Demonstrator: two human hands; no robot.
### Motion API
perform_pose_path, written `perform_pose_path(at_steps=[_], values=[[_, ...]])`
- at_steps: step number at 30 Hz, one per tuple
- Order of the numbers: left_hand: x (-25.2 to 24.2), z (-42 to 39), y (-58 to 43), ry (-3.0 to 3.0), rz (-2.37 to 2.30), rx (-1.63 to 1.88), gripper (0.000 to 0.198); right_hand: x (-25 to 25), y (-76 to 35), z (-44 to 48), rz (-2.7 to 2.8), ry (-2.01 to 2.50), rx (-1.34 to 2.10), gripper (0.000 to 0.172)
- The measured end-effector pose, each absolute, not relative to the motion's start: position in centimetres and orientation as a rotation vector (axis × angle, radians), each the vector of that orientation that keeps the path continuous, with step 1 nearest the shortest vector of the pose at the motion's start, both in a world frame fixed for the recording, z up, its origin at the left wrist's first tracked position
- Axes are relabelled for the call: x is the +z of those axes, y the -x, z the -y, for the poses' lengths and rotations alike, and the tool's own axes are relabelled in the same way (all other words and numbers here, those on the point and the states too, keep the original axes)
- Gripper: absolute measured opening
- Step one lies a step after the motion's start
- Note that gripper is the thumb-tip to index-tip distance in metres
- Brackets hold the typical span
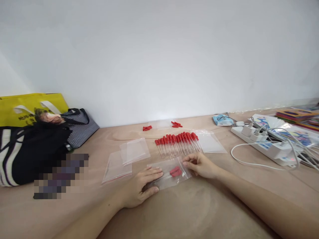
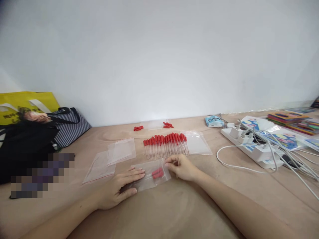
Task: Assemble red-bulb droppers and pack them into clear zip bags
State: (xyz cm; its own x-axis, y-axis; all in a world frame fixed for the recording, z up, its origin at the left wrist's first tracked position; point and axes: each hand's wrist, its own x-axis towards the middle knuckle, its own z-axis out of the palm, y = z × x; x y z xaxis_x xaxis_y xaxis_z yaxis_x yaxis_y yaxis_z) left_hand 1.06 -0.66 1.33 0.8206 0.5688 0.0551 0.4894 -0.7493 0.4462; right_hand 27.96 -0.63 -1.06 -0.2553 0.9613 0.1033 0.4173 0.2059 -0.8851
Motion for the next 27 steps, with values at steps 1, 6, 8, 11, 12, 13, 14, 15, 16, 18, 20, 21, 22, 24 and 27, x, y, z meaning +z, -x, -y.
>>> perform_pose_path(at_steps=[1, 6, 8, 11, 12, 13, 14, 15, 16, 18, 20, 21, 22, 24, 27], values=[[1.4, 0.7, -1.0, -2.584, -0.792, 0.261, 0.042, -0.8, -28.6, 0.0, 1.790, 1.330, 0.851, 0.021], [1.4, 0.8, -0.8, -2.575, -0.781, 0.256, 0.037, 0.6, -31.6, -5.3, 1.671, 1.624, 0.142, 0.019], [1.3, 0.8, -0.7, -2.570, -0.768, 0.276, 0.038, 0.8, -32.2, -7.4, 1.671, 1.715, 0.030, 0.025], [1.1, 0.8, -0.7, -2.556, -0.760, 0.298, 0.039, 0.6, -32.1, -9.4, 1.698, 1.782, 0.018, 0.029], [1.1, 0.8, -0.6, -2.549, -0.762, 0.296, 0.039, 0.5, -31.9, -9.9, 1.709, 1.794, 0.038, 0.029], [1.1, 0.8, -0.6, -2.541, -0.766, 0.291, 0.039, 0.4, -31.6, -10.3, 1.717, 1.804, 0.063, 0.027], [1.1, 0.7, -0.6, -2.534, -0.772, 0.290, 0.039, 0.3, -31.4, -10.7, 1.717, 1.811, 0.093, 0.025], [1.1, 0.7, -0.6, -2.529, -0.779, 0.288, 0.039, 0.3, -31.2, -11.0, 1.702, 1.808, 0.135, 0.022], [1.0, 0.7, -0.6, -2.525, -0.786, 0.283, 0.039, 0.3, -31.1, -11.3, 1.675, 1.794, 0.184, 0.019], [1.0, 0.7, -0.5, -2.527, -0.798, 0.266, 0.040, 0.7, -31.1, -11.7, 1.617, 1.739, 0.287, 0.014], [1.0, 0.7, -0.6, -2.533, -0.799, 0.251, 0.040, 1.5, -31.5, -11.8, 1.586, 1.690, 0.367, 0.015], [1.1, 0.6, -0.6, -2.536, -0.793, 0.251, 0.040, 2.0, -31.9, -11.5, 1.579, 1.667, 0.403, 0.018], [1.1, 0.6, -0.6, -2.539, -0.786, 0.255, 0.040, 2.5, -32.4, -11.1, 1.564, 1.624, 0.457, 0.020], [1.2, 0.6, -0.7, -2.544, -0.774, 0.257, 0.040, 3.2, -33.4, -9.6, 1.468, 1.445, 0.631, 0.025], [1.3, 0.6, -0.8, -2.547, -0.771, 0.255, 0.039, 3.1, -34.2, -6.5, 1.188, 1.128, 0.852, 0.032]])
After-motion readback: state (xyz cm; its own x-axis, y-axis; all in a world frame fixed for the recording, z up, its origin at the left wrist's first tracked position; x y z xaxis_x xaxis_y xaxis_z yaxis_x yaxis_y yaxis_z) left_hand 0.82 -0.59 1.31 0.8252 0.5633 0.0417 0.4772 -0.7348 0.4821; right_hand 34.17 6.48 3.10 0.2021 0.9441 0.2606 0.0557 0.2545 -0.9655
